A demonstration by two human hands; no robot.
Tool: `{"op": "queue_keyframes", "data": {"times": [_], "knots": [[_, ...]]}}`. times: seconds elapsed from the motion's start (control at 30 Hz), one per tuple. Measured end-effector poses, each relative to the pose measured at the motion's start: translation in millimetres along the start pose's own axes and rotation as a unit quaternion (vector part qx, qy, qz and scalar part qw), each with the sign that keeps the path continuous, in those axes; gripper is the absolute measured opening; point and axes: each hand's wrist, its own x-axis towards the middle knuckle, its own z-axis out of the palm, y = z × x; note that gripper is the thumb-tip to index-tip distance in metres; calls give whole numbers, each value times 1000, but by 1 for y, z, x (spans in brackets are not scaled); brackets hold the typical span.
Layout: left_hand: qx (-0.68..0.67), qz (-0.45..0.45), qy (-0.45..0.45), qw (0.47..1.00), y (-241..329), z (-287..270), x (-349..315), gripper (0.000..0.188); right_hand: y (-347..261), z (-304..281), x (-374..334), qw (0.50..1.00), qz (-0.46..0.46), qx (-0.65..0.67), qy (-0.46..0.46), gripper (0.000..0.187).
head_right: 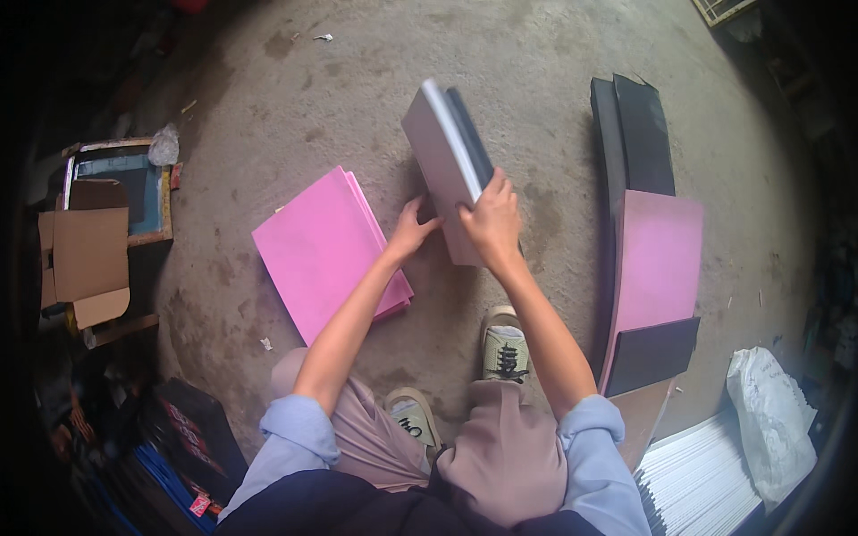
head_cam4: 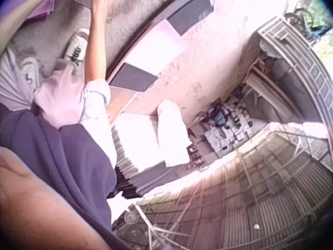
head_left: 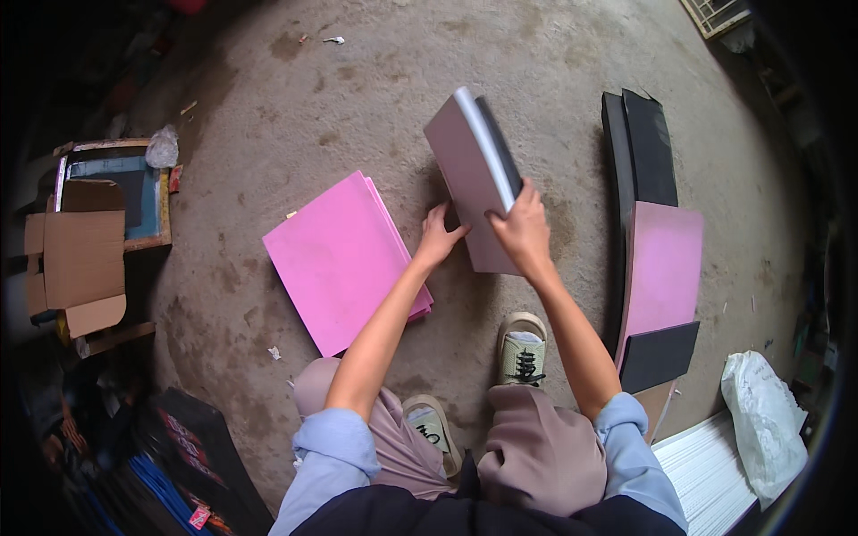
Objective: The person sits on the floor and ties a stack of notebooks with a black string, then uses a utility knife to cut the excess string. They carry the bound stack to a shelf and place it among other stacks. Afterwards, they gather various colored paper scraps and trimmings from the floor and put them into a white sack.
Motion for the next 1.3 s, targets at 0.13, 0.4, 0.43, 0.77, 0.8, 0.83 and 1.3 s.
{"op": "queue_keyframes", "data": {"times": [0.13, 0.4, 0.43, 0.77, 0.8, 0.83, 1.3], "knots": [[-63, -28, -44, 997, -13, 6, 0, 79, 0, 9, -4, 999, 0, -31, -43, 81], [-302, -112, 42, 946, 30, -30, -12, 84, 8, -15, 12, 880, 94, 422, -197, 82], [-302, -75, 49, 949, 31, -41, -17, 82, 2, -13, 12, 870, 84, 436, -215, 82], [-242, -90, 202, 945, -41, -151, -120, 73, -94, 92, -32, 790, 31, 443, -424, 93], [-81, -139, 219, 963, -49, -157, -130, 75, -101, 99, -37, 862, -15, 309, -402, 95], [82, -189, 222, 953, -56, -163, -138, 77, -107, 105, -44, 913, -66, 171, -365, 96], [-40, -252, 249, 934, -116, -157, -140, 128, -85, 140, -48, 906, -136, 259, -306, 98]]}}
